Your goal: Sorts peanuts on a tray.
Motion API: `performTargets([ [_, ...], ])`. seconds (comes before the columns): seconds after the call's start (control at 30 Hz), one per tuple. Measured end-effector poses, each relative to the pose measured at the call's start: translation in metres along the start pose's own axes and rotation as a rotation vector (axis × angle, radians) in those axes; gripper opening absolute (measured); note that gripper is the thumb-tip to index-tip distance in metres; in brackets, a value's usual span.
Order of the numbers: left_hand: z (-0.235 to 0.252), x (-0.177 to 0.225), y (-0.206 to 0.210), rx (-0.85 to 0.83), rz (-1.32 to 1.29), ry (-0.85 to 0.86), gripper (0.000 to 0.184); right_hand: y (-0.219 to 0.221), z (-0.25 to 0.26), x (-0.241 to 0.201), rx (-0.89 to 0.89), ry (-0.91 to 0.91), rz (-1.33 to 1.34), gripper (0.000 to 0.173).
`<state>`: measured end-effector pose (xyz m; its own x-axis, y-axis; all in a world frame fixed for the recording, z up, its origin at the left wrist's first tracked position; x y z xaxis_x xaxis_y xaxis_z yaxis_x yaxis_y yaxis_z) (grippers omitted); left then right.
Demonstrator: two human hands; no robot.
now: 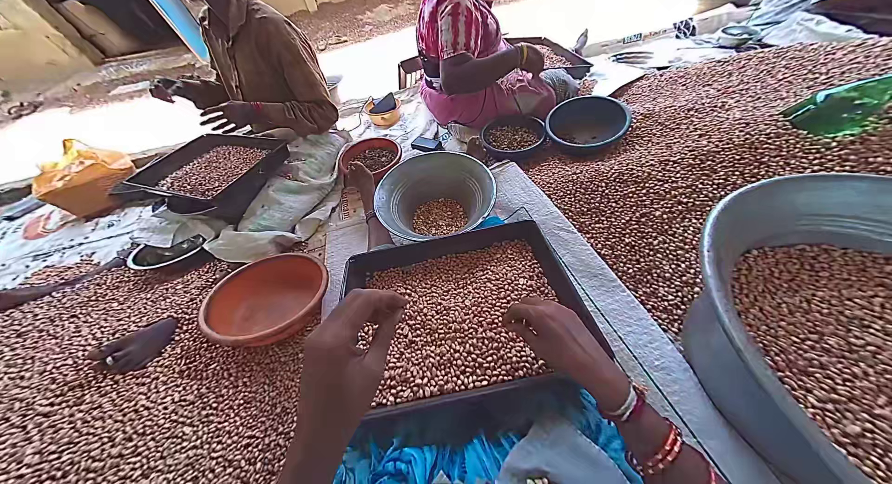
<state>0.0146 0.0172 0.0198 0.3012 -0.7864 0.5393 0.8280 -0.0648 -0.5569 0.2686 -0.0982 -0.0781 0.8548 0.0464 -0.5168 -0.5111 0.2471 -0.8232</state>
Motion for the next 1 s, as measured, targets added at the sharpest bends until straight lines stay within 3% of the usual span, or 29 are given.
performTargets([
  [0.1,-0.013,-0.041,0.062,-0.325,0.070,-0.256,0.014,0.008,0.024,-0.004,-0.129,0.055,-0.006,0.017],
  [0.33,-0.026,-0.053,0.121,-0.710,0.308,-0.419,0.023,0.023,0.071,-0.011,-0.309,0.138,-0.081,0.023],
  [0.4,-0.027,-0.059,0.124,-0.712,0.299,-0.453,0.023,0.032,0.078,-0.011,-0.335,0.140,-0.106,0.024],
  [0.53,-0.017,-0.083,0.101,-0.400,-0.003,-0.609,0.022,0.045,0.084,-0.005,-0.373,0.152,-0.138,0.025],
  [0.6,-0.011,-0.094,0.092,-0.353,-0.005,-0.653,0.028,0.050,0.084,-0.004,-0.387,0.162,-0.138,0.025],
  [0.83,-0.009,-0.085,0.117,-0.755,0.376,-0.611,0.028,0.042,0.080,-0.001,-0.414,0.148,-0.011,0.023],
  [1.0,-0.012,-0.082,0.128,-0.830,0.454,-0.578,0.029,0.016,0.057,-0.013,-0.423,-0.088,0.604,0.020],
])
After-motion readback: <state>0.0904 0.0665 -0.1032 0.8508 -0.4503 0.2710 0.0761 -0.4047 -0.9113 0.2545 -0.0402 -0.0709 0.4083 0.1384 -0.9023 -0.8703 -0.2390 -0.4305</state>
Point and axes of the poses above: each hand's wrist, its own z-axis towards the middle knuckle, its own y-axis out of the palm, x = y × z, the point moved 3 cm from there along z, towards the middle knuckle, and after that the axes turned 3 degrees about -y, right-handed, at the moved point
